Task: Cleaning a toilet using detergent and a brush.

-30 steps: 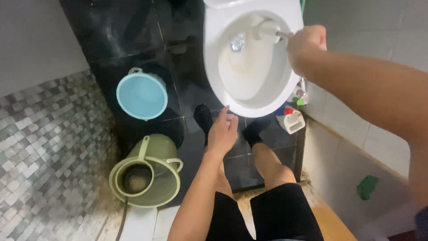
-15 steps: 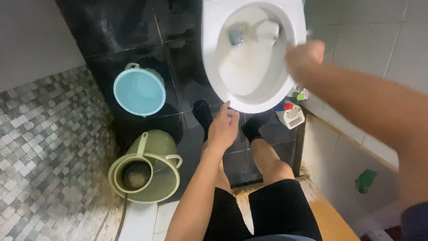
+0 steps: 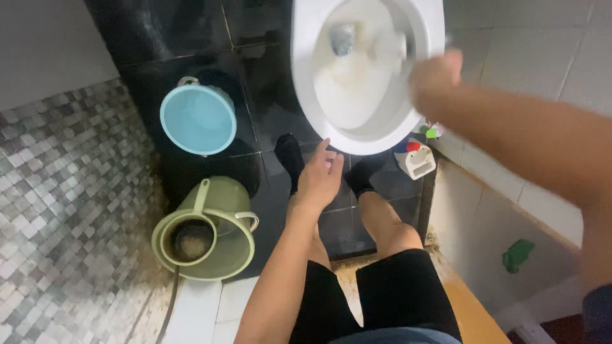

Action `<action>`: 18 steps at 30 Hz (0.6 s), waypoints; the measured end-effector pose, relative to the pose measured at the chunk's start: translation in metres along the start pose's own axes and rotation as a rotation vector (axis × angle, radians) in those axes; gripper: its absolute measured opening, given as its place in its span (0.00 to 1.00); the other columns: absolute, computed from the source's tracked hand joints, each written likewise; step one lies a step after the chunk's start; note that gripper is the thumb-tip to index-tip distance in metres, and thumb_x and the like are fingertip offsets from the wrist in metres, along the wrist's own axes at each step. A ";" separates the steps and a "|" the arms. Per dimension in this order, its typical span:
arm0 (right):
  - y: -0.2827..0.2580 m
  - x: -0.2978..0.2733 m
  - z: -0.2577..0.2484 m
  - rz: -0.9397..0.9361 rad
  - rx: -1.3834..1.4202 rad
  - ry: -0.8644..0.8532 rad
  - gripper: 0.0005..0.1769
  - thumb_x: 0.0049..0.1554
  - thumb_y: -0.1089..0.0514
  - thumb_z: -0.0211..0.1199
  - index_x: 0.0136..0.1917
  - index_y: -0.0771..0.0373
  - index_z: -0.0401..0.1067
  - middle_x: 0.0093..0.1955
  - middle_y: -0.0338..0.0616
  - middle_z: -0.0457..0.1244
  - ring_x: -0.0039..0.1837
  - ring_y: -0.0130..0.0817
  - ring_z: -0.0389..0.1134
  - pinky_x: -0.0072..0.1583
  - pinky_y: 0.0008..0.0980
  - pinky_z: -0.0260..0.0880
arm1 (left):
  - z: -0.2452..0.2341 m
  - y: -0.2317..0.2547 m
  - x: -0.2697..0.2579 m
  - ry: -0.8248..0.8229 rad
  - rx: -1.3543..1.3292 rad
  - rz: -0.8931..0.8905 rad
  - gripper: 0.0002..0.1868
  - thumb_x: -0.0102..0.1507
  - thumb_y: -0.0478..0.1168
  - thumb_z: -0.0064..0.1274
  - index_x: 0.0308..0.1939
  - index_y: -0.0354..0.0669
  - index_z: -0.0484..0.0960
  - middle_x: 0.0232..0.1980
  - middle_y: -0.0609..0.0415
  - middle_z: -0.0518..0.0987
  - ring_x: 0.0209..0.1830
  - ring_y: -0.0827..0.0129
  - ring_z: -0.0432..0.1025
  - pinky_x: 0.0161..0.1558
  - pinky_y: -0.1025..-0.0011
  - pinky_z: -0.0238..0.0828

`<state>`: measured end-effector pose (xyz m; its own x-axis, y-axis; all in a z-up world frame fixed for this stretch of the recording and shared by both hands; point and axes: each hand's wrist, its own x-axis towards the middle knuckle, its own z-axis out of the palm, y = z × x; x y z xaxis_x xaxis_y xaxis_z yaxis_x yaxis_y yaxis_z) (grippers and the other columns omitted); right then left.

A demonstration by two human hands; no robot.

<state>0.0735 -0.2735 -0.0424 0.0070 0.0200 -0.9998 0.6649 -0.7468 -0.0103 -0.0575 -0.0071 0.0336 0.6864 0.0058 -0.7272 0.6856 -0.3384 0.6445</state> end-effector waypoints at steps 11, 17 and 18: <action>-0.058 -0.027 -0.086 -0.170 1.828 0.323 0.22 0.64 0.49 0.52 0.66 0.64 0.65 0.25 0.45 0.56 0.29 0.35 0.61 0.34 0.37 0.63 | 0.004 -0.009 0.003 0.001 0.026 -0.031 0.30 0.66 0.49 0.49 0.71 0.43 0.67 0.52 0.53 0.84 0.45 0.59 0.80 0.51 0.60 0.74; -0.111 0.039 -0.094 -0.382 2.597 0.245 0.11 0.64 0.52 0.50 0.58 0.57 0.65 0.30 0.40 0.60 0.29 0.36 0.60 0.32 0.40 0.62 | 0.010 -0.025 0.007 -0.022 0.188 -0.027 0.30 0.68 0.50 0.48 0.72 0.42 0.67 0.52 0.50 0.83 0.48 0.55 0.79 0.52 0.59 0.73; -0.132 0.042 -0.087 -0.539 2.523 0.241 0.13 0.61 0.58 0.50 0.58 0.53 0.67 0.31 0.40 0.63 0.29 0.37 0.61 0.29 0.38 0.61 | 0.017 -0.038 0.010 -0.007 0.261 -0.022 0.31 0.69 0.51 0.50 0.72 0.41 0.67 0.50 0.46 0.84 0.51 0.52 0.77 0.54 0.58 0.72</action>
<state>0.0509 -0.1158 -0.0813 0.3621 0.2554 -0.8965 -0.9076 0.3157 -0.2767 -0.0810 -0.0104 -0.0029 0.6695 0.0097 -0.7428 0.6141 -0.5698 0.5461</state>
